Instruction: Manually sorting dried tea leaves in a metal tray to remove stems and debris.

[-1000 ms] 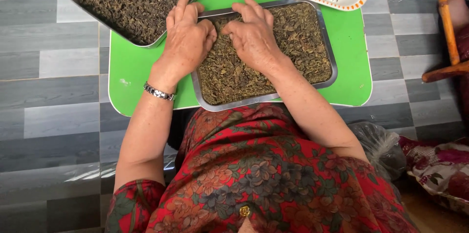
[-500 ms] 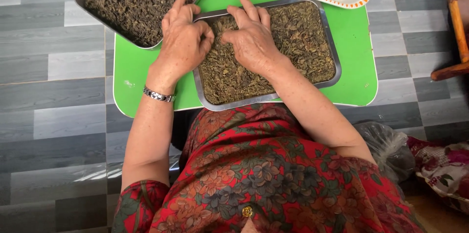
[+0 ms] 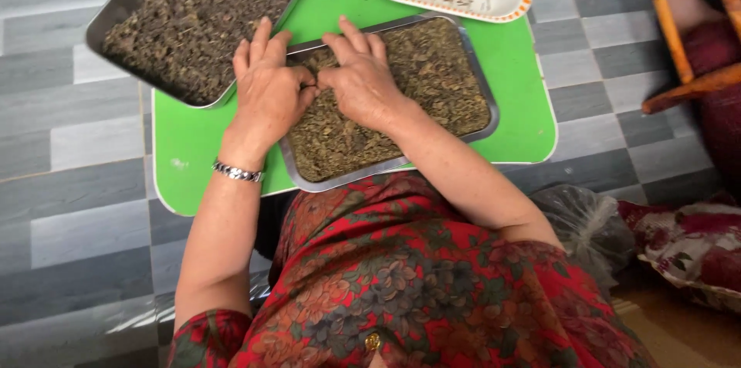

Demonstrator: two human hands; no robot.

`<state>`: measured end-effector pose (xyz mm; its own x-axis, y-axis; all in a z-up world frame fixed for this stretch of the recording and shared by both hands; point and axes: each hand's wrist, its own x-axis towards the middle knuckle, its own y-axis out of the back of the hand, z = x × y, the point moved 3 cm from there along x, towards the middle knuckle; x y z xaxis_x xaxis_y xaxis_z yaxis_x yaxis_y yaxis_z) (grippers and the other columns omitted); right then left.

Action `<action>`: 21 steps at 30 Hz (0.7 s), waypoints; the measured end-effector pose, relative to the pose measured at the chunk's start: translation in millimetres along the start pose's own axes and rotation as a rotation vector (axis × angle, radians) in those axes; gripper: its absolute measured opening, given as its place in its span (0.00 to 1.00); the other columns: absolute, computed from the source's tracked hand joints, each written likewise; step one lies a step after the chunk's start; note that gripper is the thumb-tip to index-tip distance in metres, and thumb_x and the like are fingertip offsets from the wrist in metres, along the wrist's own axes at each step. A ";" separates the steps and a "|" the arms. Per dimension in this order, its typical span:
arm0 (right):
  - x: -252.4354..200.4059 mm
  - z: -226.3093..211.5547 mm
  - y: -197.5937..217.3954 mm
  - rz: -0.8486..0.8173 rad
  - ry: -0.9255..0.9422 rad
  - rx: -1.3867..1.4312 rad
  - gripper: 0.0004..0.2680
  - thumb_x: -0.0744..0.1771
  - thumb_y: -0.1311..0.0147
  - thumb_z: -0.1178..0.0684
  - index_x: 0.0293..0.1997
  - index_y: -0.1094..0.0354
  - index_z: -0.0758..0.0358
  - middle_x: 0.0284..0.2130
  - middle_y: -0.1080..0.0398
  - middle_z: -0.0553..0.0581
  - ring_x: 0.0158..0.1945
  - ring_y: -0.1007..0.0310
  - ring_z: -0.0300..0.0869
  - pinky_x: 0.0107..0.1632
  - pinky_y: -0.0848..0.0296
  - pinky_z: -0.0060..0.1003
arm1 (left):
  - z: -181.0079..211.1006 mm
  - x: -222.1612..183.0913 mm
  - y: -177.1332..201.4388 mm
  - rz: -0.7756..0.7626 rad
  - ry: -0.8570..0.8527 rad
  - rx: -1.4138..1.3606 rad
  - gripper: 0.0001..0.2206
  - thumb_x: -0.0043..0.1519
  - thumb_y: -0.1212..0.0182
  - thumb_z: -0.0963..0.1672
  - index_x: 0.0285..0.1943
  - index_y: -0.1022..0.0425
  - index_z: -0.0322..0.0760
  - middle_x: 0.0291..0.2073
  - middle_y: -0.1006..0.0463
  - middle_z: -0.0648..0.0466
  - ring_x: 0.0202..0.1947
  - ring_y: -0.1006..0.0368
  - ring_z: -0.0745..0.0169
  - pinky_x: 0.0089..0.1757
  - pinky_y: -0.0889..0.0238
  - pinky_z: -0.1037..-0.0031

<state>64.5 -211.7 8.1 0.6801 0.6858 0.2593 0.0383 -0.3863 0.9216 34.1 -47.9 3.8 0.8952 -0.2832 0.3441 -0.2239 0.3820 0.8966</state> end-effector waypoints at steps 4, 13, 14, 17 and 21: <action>-2.6 12.1 -14.7 0.063 0.033 0.000 0.07 0.63 0.41 0.64 0.30 0.24 0.52 0.68 0.43 0.71 0.75 0.60 0.65 0.67 0.54 0.66 | 3.6 -0.3 -0.3 -0.006 0.016 -0.001 0.03 0.55 0.26 0.45 0.34 0.14 0.48 0.67 0.32 0.34 0.73 0.51 0.27 0.64 0.61 0.38; -0.6 9.9 -12.0 0.068 0.045 0.022 0.07 0.64 0.44 0.64 0.30 0.26 0.54 0.68 0.43 0.73 0.75 0.60 0.66 0.68 0.56 0.68 | 1.5 -0.1 -14.7 0.084 -0.036 0.126 0.10 0.63 0.34 0.46 0.30 0.16 0.39 0.61 0.27 0.39 0.72 0.46 0.28 0.65 0.58 0.37; -0.9 11.5 -14.6 0.075 0.048 0.006 0.07 0.65 0.44 0.64 0.30 0.26 0.54 0.67 0.42 0.73 0.75 0.59 0.67 0.68 0.55 0.68 | 1.3 -0.8 -16.3 0.095 -0.045 0.134 0.10 0.63 0.34 0.45 0.29 0.17 0.38 0.60 0.27 0.39 0.72 0.46 0.28 0.64 0.57 0.37; -2.5 13.7 -18.5 0.082 0.049 -0.012 0.06 0.65 0.44 0.63 0.31 0.26 0.54 0.66 0.41 0.72 0.74 0.58 0.67 0.67 0.54 0.69 | -0.2 -2.6 -21.8 0.116 -0.054 0.151 0.09 0.61 0.34 0.44 0.29 0.17 0.39 0.59 0.27 0.40 0.72 0.46 0.28 0.64 0.57 0.37; -1.7 14.3 -18.5 0.079 0.044 -0.010 0.07 0.65 0.44 0.64 0.32 0.26 0.54 0.67 0.42 0.71 0.74 0.58 0.66 0.67 0.54 0.68 | -0.9 -2.8 -20.1 0.108 -0.044 0.137 0.10 0.62 0.31 0.47 0.30 0.17 0.40 0.63 0.28 0.37 0.73 0.48 0.28 0.64 0.59 0.37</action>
<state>73.1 -214.6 -13.6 0.6475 0.6803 0.3434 -0.0212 -0.4343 0.9005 36.4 -54.0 -15.5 0.8459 -0.2867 0.4497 -0.3708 0.2897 0.8824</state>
